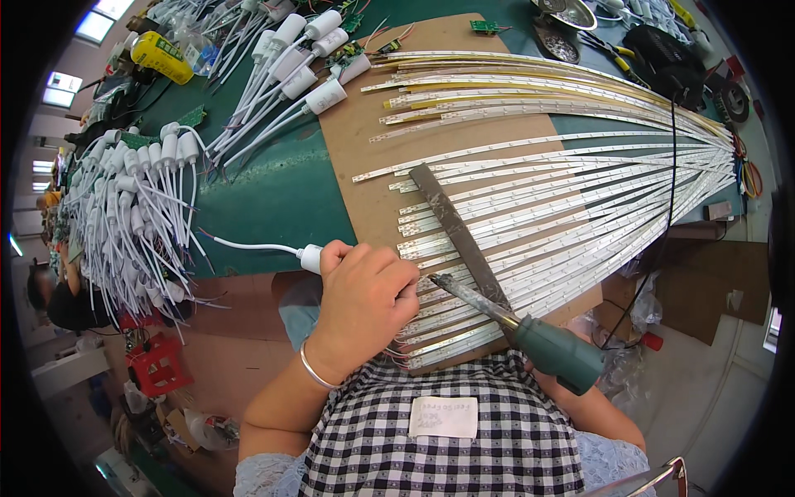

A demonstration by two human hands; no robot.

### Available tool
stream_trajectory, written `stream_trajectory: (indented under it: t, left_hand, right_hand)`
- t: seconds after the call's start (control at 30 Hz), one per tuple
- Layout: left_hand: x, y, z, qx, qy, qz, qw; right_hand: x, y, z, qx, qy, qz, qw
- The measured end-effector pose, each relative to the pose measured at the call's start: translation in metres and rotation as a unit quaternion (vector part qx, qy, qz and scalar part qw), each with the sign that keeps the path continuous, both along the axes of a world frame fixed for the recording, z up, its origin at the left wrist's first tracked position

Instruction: The person uses a soldering iron to attach wires to LED strip ends on a workbench. They repeatedly pick up a white wire, position it on the strip, and apply the soldering iron to secure the connection. The person works on multiple LED strips laid out in parallel on a cardboard surface.

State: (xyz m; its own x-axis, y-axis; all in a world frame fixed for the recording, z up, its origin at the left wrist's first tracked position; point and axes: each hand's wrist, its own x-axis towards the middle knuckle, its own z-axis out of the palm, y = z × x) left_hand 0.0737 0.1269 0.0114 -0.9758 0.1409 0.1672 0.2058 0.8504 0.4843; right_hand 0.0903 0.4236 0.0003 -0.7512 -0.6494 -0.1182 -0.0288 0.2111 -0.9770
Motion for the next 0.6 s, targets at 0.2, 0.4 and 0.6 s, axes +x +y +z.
stream_trajectory:
  t: [0.2,0.4,0.6]
  left_hand:
    - [-0.001,0.000,0.005,-0.017,-0.015,-0.001,1.000]
    - [-0.003,0.000,0.003,-0.024,-0.019,-0.005,1.000]
    - [-0.002,0.000,0.004,-0.027,-0.024,-0.003,0.999]
  right_hand:
    - [0.001,0.012,-0.024,0.005,0.067,0.033,0.997]
    - [-0.004,0.004,-0.004,-0.045,-0.062,-0.024,0.997]
    - [-0.002,0.002,0.019,0.157,0.047,-0.071,0.984]
